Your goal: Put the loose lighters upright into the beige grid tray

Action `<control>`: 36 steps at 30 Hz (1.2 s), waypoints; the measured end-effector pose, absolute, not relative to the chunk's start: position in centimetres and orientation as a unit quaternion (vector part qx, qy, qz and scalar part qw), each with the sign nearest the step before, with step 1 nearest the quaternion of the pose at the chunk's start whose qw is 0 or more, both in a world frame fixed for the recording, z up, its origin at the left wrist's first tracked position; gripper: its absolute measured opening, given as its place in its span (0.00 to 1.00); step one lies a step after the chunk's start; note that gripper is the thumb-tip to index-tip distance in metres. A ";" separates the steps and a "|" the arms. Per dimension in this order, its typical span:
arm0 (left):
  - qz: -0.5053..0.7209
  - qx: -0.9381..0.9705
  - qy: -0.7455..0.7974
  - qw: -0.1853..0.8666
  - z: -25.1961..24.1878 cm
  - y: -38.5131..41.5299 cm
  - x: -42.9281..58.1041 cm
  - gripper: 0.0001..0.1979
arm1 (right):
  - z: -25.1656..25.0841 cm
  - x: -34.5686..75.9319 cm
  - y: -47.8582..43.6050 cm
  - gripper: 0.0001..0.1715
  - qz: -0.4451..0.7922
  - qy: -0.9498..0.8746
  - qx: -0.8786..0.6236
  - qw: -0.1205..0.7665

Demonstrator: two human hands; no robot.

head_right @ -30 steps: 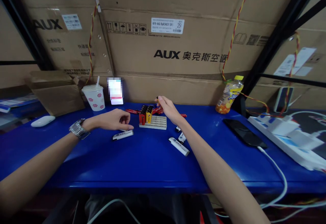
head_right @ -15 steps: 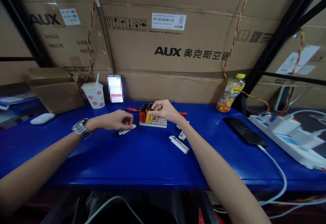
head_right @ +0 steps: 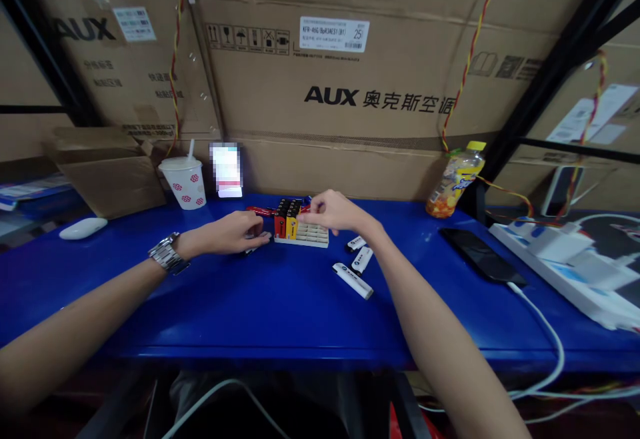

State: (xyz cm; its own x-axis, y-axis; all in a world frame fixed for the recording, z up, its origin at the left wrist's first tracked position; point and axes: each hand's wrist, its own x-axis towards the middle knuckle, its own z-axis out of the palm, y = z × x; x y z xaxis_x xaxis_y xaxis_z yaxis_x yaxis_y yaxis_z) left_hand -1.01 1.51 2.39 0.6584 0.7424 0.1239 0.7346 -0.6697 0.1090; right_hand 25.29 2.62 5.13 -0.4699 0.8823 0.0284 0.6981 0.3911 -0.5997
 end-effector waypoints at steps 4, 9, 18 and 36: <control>0.062 0.907 0.418 0.001 2.6 1.1 -1.1 0.14 | 7.0 26.6 1.6 0.22 0.252 -0.777 -0.552 -0.170; 0.040 0.896 0.443 -0.006 2.5 0.9 -1.1 0.14 | 6.7 24.9 0.7 0.21 0.245 -0.746 -0.545 -0.294; 0.108 0.872 0.477 -0.010 2.2 1.2 -1.1 0.13 | 6.3 24.9 0.5 0.09 0.364 -0.860 -0.353 0.058; 0.335 0.823 0.458 0.028 1.7 2.2 -0.5 0.07 | 0.6 24.6 4.6 0.25 0.441 -0.503 -0.403 0.625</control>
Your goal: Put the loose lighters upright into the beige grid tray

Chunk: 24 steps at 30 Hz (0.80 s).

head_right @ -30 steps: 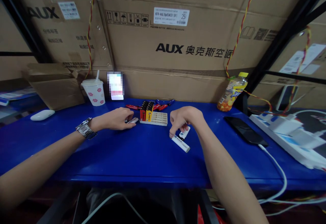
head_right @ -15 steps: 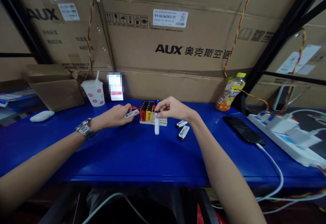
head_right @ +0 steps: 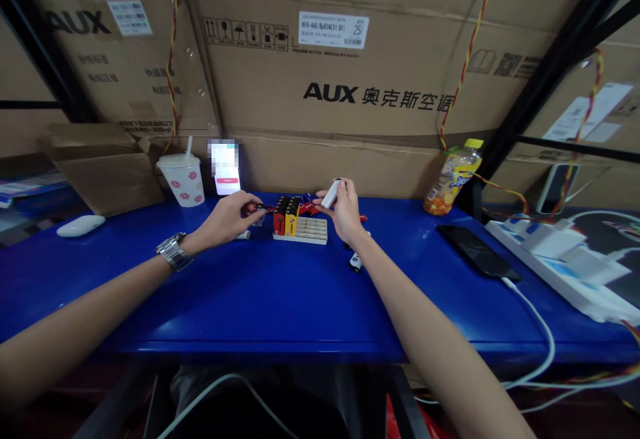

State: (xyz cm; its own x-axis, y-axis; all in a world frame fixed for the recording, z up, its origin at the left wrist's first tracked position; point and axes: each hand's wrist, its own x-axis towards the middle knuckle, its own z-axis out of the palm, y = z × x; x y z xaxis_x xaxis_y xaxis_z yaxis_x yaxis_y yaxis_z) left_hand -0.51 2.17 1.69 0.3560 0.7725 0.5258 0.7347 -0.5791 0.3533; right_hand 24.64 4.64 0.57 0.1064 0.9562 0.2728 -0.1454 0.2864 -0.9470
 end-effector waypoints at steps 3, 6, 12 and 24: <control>0.358 0.820 0.443 0.059 1.4 2.0 -0.2 0.07 | 0.7 23.5 4.0 0.25 0.439 -0.514 -0.391 0.624; 0.352 0.803 0.470 0.104 1.2 1.8 0.0 0.07 | 0.9 23.1 3.8 0.26 0.431 -0.519 -0.416 0.609; 0.349 0.804 0.471 0.096 1.2 1.5 0.2 0.07 | 0.9 23.4 3.8 0.27 0.399 -0.506 -0.497 0.581; 0.419 0.765 0.445 0.201 1.8 1.0 0.5 0.12 | 0.3 22.5 3.7 0.16 0.329 -0.527 -0.495 0.607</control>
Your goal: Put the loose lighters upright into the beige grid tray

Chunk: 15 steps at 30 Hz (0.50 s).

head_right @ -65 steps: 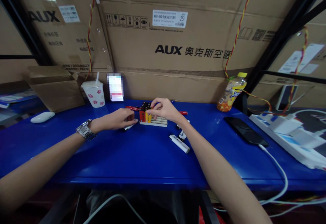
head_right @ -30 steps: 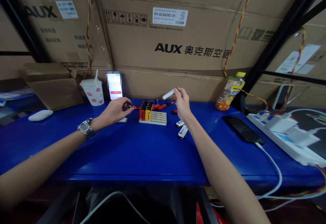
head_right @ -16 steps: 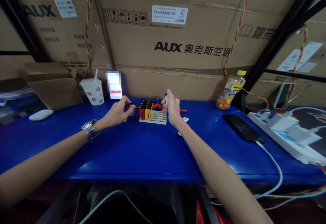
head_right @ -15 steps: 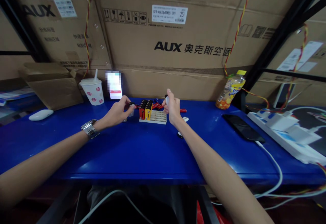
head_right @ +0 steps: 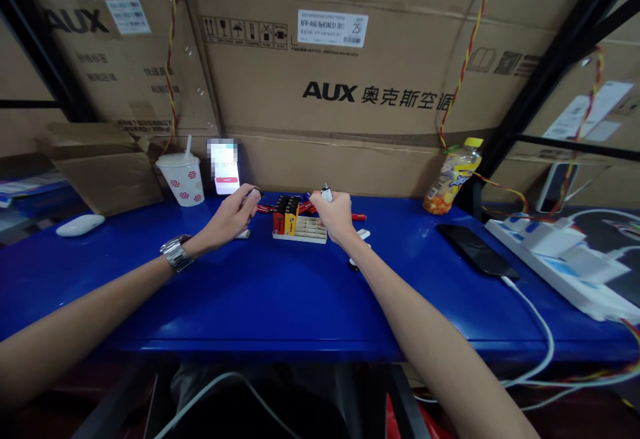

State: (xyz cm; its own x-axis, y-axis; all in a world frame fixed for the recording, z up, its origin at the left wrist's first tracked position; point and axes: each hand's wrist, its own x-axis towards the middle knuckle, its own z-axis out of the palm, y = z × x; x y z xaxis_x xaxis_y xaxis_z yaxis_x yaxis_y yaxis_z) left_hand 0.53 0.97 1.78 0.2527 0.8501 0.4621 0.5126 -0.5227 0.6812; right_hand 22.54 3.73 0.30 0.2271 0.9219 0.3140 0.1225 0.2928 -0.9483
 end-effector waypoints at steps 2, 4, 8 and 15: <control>0.428 0.766 0.448 0.172 2.0 0.7 0.7 0.15 | 0.2 22.7 3.8 0.15 0.328 -0.531 -0.499 0.601; 0.432 0.762 0.460 0.147 2.2 0.5 0.8 0.19 | 0.2 22.8 3.8 0.16 0.330 -0.534 -0.502 0.595; 0.429 0.759 0.478 0.104 2.4 0.3 0.9 0.23 | 0.2 22.7 3.6 0.19 0.325 -0.551 -0.498 0.585; 0.412 0.763 0.490 0.086 2.2 0.3 0.9 0.21 | 0.0 22.8 3.4 0.21 0.291 -0.598 -0.507 0.549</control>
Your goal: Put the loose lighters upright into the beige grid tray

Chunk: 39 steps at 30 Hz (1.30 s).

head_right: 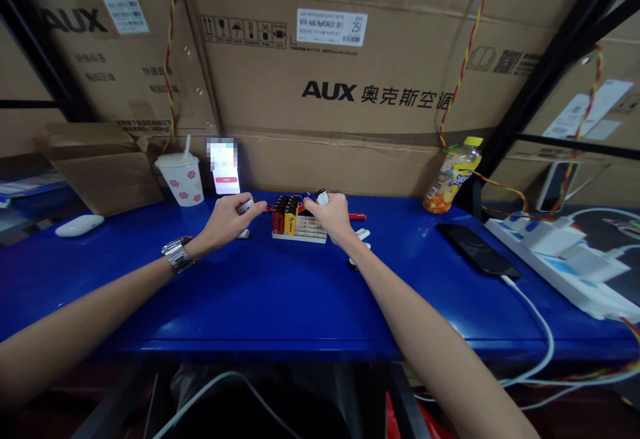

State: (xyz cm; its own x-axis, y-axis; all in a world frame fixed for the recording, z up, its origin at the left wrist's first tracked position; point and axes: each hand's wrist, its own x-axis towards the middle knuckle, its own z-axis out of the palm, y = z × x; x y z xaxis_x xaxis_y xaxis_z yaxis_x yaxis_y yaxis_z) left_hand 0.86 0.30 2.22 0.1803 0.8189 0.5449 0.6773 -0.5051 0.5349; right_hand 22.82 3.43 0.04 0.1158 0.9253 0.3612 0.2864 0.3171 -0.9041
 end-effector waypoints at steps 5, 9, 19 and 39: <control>0.417 0.767 0.482 0.078 2.2 0.2 0.9 0.24 | -0.1 23.0 3.6 0.22 0.255 -0.624 -0.508 0.536; 0.374 0.781 0.496 0.070 2.4 0.1 1.0 0.20 | -0.3 23.1 3.8 0.24 0.252 -0.627 -0.505 0.537; 0.318 0.802 0.502 0.055 2.5 0.1 1.2 0.11 | -0.4 23.1 4.3 0.16 0.316 -0.607 -0.437 0.583; 0.369 0.775 0.511 0.041 1.4 1.1 0.9 0.14 | -1.9 24.3 5.9 0.19 0.216 -0.743 -0.428 0.467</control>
State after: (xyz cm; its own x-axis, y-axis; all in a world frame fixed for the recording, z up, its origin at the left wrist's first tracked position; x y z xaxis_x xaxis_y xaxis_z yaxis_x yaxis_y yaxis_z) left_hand 0.92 1.08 1.42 0.2053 0.8223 0.5308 0.7623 -0.4745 0.4402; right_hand 24.29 5.93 -1.92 -0.1976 0.8377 0.5092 0.4352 0.5404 -0.7201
